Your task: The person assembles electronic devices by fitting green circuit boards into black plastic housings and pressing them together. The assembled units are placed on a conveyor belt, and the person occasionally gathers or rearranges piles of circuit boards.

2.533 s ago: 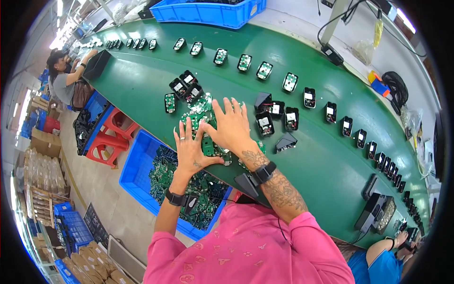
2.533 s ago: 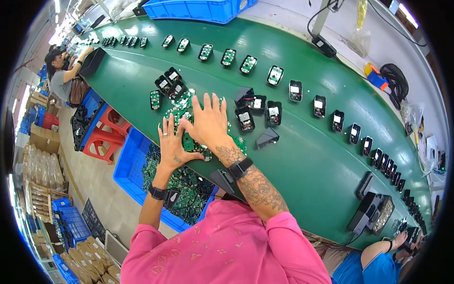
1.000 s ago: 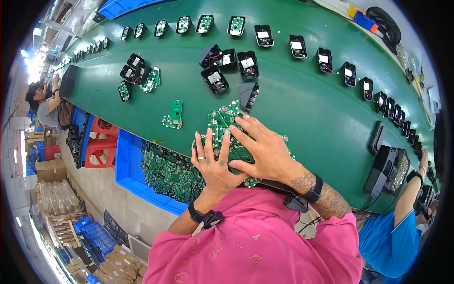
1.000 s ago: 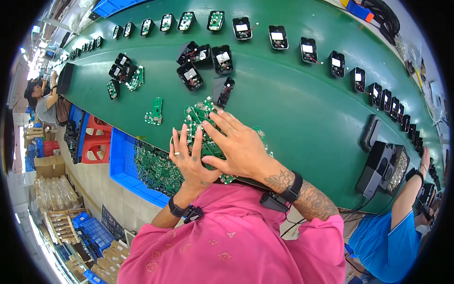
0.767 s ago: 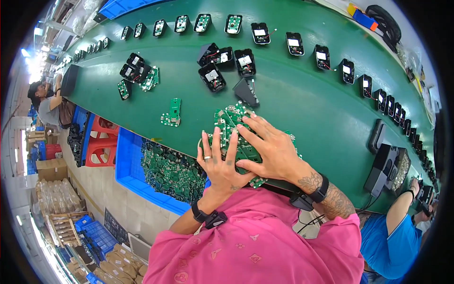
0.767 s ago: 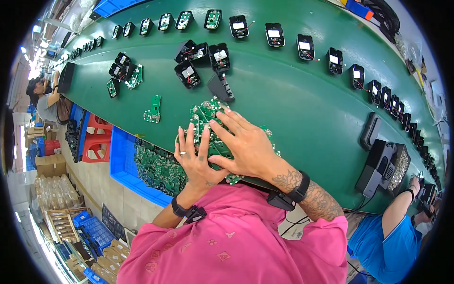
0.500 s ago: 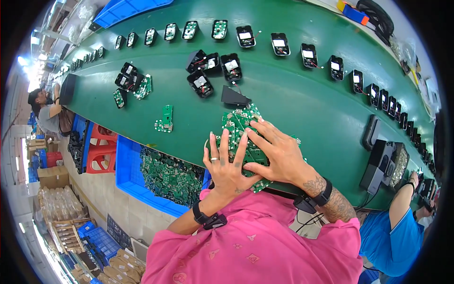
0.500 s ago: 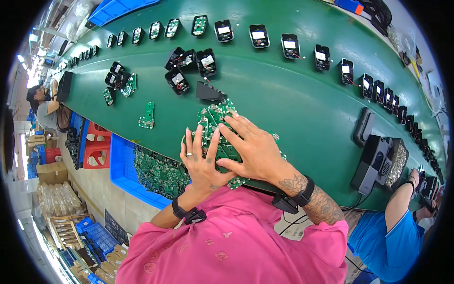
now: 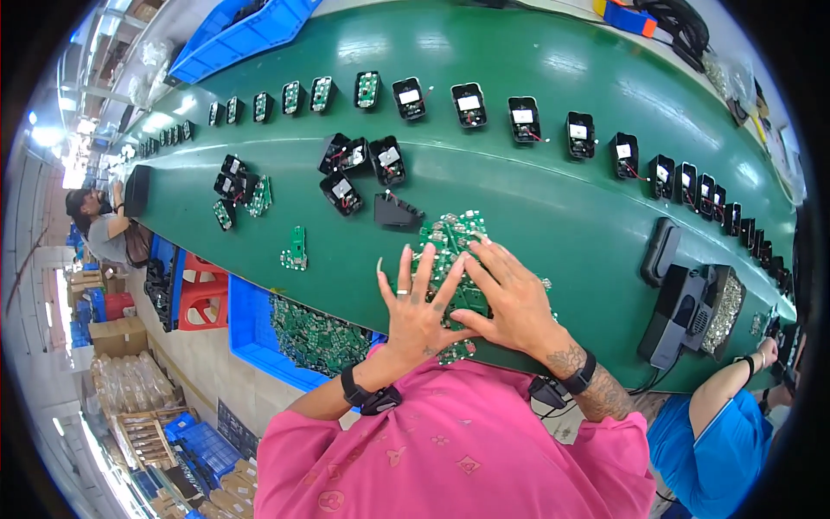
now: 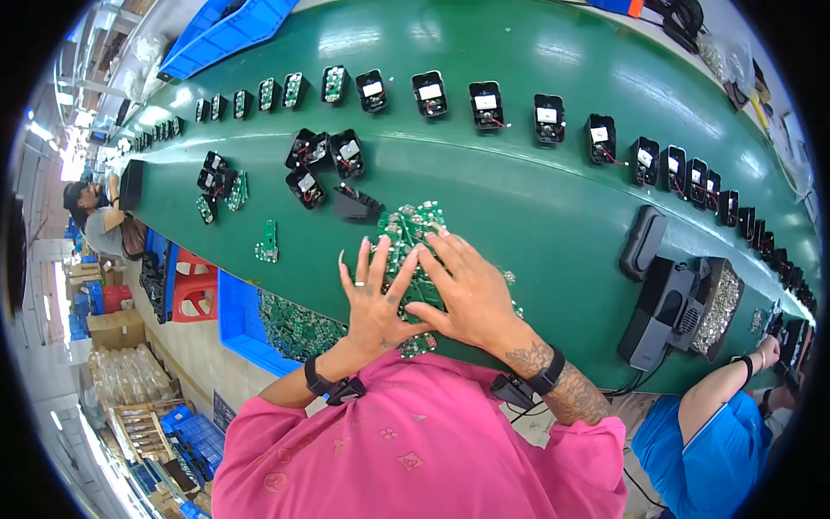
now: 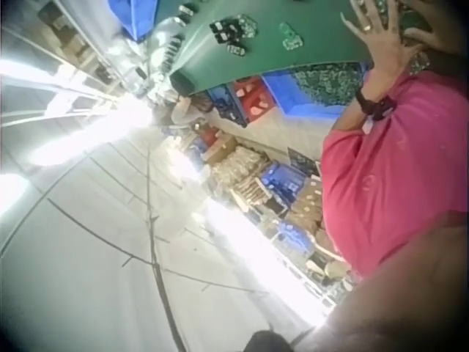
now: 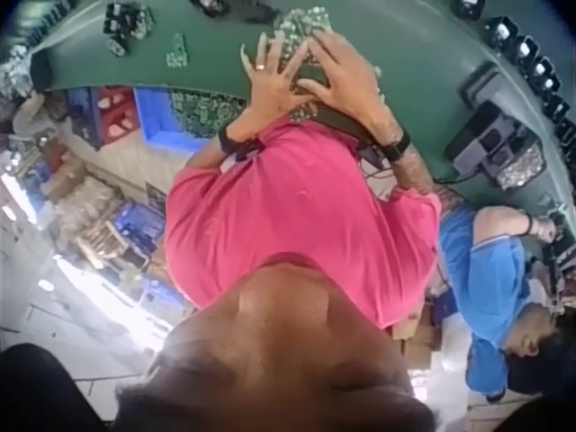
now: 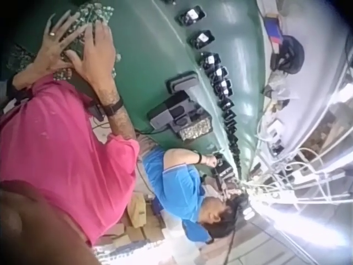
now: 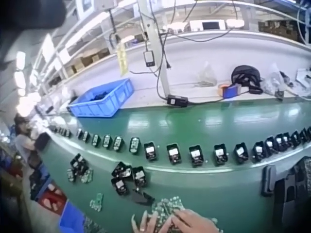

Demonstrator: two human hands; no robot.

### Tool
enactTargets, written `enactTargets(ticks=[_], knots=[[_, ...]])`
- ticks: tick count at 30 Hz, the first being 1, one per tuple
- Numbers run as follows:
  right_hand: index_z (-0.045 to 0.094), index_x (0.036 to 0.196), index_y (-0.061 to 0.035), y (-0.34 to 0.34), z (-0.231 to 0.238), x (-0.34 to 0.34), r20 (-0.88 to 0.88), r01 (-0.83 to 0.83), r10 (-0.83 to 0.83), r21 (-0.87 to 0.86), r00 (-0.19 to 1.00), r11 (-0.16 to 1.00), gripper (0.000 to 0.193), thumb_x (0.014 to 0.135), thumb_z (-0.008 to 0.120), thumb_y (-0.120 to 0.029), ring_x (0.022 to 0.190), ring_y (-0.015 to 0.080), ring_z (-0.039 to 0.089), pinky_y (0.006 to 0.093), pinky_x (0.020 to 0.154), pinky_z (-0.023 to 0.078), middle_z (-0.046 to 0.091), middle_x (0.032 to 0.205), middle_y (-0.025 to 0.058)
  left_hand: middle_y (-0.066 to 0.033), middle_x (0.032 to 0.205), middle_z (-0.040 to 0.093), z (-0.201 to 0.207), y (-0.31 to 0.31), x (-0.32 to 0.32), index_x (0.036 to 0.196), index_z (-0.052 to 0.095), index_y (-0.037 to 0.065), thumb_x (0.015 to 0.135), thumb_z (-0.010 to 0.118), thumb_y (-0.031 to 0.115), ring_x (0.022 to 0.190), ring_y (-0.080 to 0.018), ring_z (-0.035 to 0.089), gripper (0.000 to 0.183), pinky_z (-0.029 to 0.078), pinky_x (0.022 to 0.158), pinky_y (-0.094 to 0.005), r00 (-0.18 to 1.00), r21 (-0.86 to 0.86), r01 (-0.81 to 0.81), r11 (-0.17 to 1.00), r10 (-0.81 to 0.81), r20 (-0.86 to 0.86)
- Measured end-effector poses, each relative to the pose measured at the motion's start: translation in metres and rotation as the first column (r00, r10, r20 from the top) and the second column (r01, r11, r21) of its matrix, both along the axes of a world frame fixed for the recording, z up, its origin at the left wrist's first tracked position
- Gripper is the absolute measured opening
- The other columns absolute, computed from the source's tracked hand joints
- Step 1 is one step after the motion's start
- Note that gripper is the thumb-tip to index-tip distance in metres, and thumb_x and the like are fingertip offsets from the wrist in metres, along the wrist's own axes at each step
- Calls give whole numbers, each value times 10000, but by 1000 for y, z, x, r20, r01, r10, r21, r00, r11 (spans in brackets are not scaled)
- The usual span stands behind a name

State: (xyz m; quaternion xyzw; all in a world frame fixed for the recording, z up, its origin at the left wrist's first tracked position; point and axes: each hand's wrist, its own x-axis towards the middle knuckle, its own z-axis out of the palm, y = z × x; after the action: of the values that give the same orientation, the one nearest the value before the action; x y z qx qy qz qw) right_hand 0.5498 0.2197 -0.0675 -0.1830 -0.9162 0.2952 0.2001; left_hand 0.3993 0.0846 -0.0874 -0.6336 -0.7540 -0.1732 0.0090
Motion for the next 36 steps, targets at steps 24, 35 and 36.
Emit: enactTargets(ticks=[24,35,36], knots=[[650,1235,-111,-61,13,6,93,-231,215,216,972,949,503,781,776,-289,1389,318,452,659,1149,242,514,1447,160,-236,1573,288,44,-47,-177,1479,432,91,730,750,642,1446,-461,272,983,240,1156,-618,986,43,156,987,-153,-68],[535,1415,-141,-35,24,24,273,239,-346,358,898,903,705,778,782,-314,1498,369,244,730,1137,48,324,1591,156,-271,1637,95,10,-49,-277,1608,173,140,688,570,874,1510,-476,66,1242,63,1122,-734,923,-41,-286,957,264,-279],[504,1456,-157,-34,25,26,282,300,-430,405,858,864,757,776,785,-338,1509,380,210,729,1138,24,278,1618,151,-276,1636,92,7,-46,-282,1607,178,139,698,564,870,1510,-476,67,1229,62,1125,-730,915,-92,-318,944,280,-289]])
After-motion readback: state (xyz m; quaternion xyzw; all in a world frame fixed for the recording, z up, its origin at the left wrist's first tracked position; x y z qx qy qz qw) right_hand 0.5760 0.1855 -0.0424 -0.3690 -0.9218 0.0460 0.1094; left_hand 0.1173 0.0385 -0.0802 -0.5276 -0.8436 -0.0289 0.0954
